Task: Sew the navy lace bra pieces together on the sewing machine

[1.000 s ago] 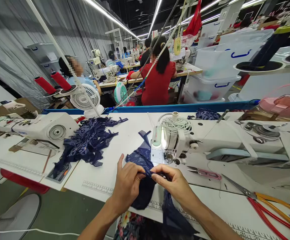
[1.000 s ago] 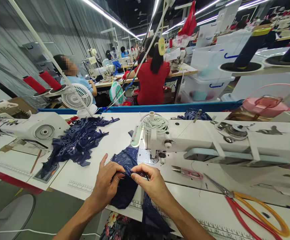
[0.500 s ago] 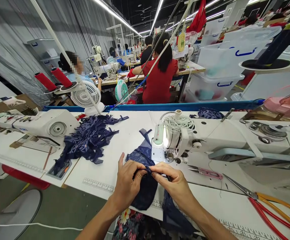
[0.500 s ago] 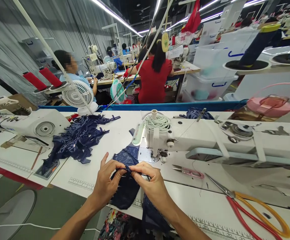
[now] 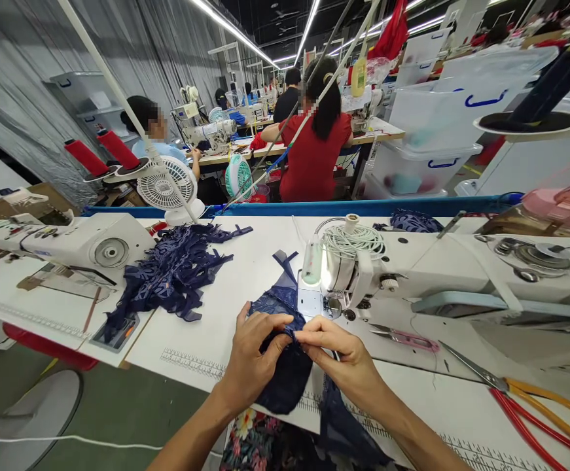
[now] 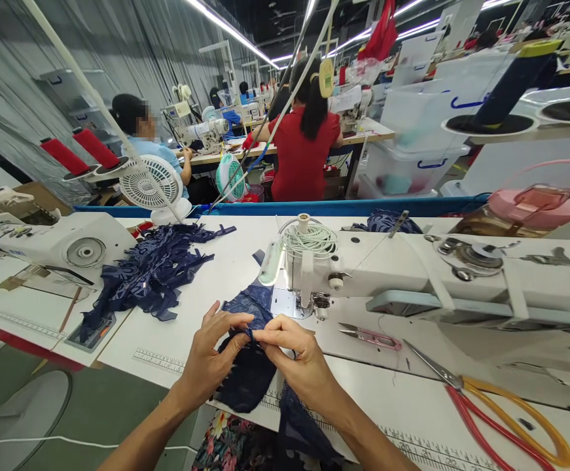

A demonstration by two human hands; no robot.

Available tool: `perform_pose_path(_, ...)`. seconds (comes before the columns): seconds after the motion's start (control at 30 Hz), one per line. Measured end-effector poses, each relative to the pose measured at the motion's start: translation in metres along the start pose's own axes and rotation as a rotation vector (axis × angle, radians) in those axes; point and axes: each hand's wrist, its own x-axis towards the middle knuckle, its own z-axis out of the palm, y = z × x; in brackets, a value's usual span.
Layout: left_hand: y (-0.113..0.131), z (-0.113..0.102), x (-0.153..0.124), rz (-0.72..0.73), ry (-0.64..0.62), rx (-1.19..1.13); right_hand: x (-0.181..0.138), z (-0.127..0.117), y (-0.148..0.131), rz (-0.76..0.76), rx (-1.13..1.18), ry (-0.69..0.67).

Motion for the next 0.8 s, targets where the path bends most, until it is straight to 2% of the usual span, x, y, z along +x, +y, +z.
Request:
perform_pose_path(0.1, 0.002, 0.0, 0.001, 0.005, -0.024, -0.084, 0.002, -0.002, 0.0, -0.008, -0.018, -0.008)
perform_pose_path(0.2, 0.002, 0.0, 0.003, 0.002, 0.022, -0.099, 0.0, -0.006, -0.001, -0.028, -0.157, 0.003)
perform_pose_path(0.33, -0.004, -0.004, 0.008, -0.06, 0.096, -0.094, -0.017, -0.009, -0.011, -0.155, -0.57, 0.228)
perform_pose_path(0.37, -0.006, -0.005, 0.009, -0.068, 0.092, -0.09, -0.023, -0.008, -0.014, -0.191, -0.627, 0.232)
perform_pose_path(0.5, -0.007, -0.004, 0.01, -0.068, 0.034, -0.065, -0.038, 0.001, -0.021, -0.264, -0.77, 0.087)
perform_pose_path(0.63, -0.005, -0.002, 0.009, -0.053, -0.016, -0.072, -0.03, 0.008, -0.015, -0.193, -0.93, 0.166)
perform_pose_path(0.8, -0.003, -0.005, 0.008, -0.077, -0.031, -0.095, -0.018, 0.01, -0.01, -0.039, -0.759, 0.133)
